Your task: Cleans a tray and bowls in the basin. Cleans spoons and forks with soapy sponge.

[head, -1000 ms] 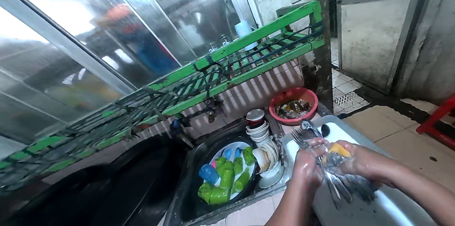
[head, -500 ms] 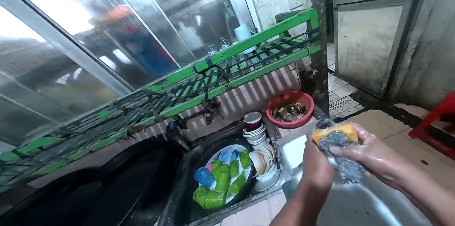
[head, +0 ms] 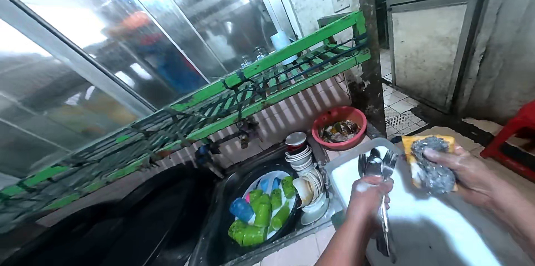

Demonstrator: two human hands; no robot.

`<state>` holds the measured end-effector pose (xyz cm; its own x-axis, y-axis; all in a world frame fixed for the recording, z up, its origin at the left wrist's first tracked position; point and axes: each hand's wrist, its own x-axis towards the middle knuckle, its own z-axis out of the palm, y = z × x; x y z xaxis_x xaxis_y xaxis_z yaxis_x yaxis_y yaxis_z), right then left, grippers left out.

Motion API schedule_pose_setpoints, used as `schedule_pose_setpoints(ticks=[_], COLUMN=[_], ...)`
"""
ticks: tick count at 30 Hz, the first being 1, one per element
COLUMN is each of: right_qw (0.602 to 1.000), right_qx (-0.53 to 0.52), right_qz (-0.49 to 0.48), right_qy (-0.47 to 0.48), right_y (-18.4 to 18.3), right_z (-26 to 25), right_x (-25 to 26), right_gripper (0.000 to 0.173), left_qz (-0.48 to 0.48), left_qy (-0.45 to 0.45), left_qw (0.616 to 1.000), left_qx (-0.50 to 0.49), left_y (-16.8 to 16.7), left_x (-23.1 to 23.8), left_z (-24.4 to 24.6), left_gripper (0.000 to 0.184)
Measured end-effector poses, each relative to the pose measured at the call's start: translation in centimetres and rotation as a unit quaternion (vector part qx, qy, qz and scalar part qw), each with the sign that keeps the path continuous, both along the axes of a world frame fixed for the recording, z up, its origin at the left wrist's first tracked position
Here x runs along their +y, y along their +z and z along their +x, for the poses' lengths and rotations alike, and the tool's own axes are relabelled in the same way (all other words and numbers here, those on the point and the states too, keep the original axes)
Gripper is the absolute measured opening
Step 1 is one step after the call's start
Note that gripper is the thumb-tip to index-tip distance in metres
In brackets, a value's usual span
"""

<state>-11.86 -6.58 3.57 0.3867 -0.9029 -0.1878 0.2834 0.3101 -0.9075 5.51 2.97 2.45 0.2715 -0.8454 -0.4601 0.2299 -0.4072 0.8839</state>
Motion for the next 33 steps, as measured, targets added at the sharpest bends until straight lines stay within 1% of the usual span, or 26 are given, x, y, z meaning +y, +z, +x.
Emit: schedule_pose_setpoints(ticks=[2, 3, 4, 5, 7, 8, 9, 10, 11, 13, 15, 16, 18, 20, 22, 24, 26, 28, 31, 33], right_qw=[0.987, 0.969, 0.948, 0.93, 0.902, 0.899, 0.908, 0.926, 0.945, 0.969, 0.97, 0.967, 0.968, 0.968, 0.972, 0.974, 0.973, 0.97, 0.985, 0.989], right_qx=[0.126, 0.199, 0.261, 0.31, 0.37, 0.371, 0.354, 0.326, 0.293, 0.226, 0.208, 0.213, 0.22, 0.225, 0.219, 0.21, 0.212, 0.219, 0.162, 0.133], right_qz=[-0.055, -0.096, -0.136, -0.164, -0.214, -0.229, -0.224, -0.191, -0.147, -0.08, -0.044, -0.043, -0.052, -0.066, -0.071, -0.073, -0.083, -0.091, -0.052, -0.037], right_qy=[0.08, 0.11, 0.119, 0.111, 0.068, 0.038, 0.007, -0.008, -0.004, 0.057, 0.121, 0.131, 0.114, 0.084, 0.056, 0.033, 0.036, 0.045, 0.021, 0.045], right_y=[0.1, -0.2, -0.6, -0.8, -0.6, -0.3, 0.0, 0.6, 1.1, 1.9, 2.1, 2.0, 1.7, 1.6, 1.8, 1.7, 1.4, 1.1, 1.0, 1.3], right_z=[0.4, 1.0, 1.7, 2.2, 2.6, 2.7, 2.6, 2.3, 2.0, 1.6, 1.9, 2.2, 2.7, 3.0, 3.0, 3.1, 3.5, 3.7, 2.9, 2.1], right_x=[1.0, 1.3, 1.2, 0.7, -0.4, -1.0, -1.4, -1.7, -1.9, -1.4, -0.6, -0.3, -0.1, -0.2, -0.1, 0.2, 0.6, 0.9, 0.4, 0.4], right_gripper=[0.044, 0.047, 0.049, 0.049, 0.047, 0.046, 0.044, 0.043, 0.043, 0.041, 0.044, 0.042, 0.04, 0.042, 0.045, 0.047, 0.049, 0.046, 0.043, 0.04], left_qz=[-0.014, -0.02, -0.021, -0.018, -0.002, 0.008, 0.019, 0.024, 0.025, 0.027, 0.031, 0.03, 0.014, -0.012, -0.023, -0.021, -0.008, 0.008, 0.004, -0.005], left_qy=[-0.014, -0.035, -0.058, -0.073, -0.059, -0.046, -0.038, -0.033, -0.029, -0.025, -0.035, -0.039, -0.022, 0.016, 0.042, 0.036, 0.003, -0.016, 0.011, 0.027], left_qw=[0.997, 0.992, 0.986, 0.983, 0.989, 0.993, 0.995, 0.996, 0.997, 0.998, 0.998, 0.998, 0.999, 0.999, 0.998, 0.999, 1.0, 1.0, 0.999, 0.999], left_qx=[-0.079, -0.122, -0.156, -0.165, -0.134, -0.109, -0.089, -0.077, -0.065, -0.043, -0.029, -0.028, -0.036, -0.045, -0.034, -0.018, 0.004, 0.015, 0.031, 0.038], left_y=[-0.1, 0.0, 0.1, 0.0, -0.5, -0.6, -0.6, -0.6, -0.7, -0.7, -0.6, -0.6, -0.7, -0.9, -0.8, -0.4, 0.0, 0.1, -0.3, -0.5], left_x=[0.3, 0.4, 0.5, 0.6, 0.7, 0.7, 0.8, 0.9, 0.9, 1.1, 1.2, 1.2, 1.2, 1.3, 1.3, 1.3, 1.4, 1.5, 1.6, 1.7], left_z=[0.0, -0.3, -0.6, -0.8, -0.8, -0.7, -0.6, -0.5, -0.4, 0.0, -0.1, -0.2, -0.4, -0.4, -0.5, -0.7, -0.9, -1.0, -0.6, -0.1], left_gripper=[0.019, 0.011, 0.009, 0.012, 0.017, 0.018, 0.019, 0.02, 0.021, 0.022, 0.019, 0.018, 0.018, 0.02, 0.021, 0.021, 0.019, 0.022, 0.023, 0.023])
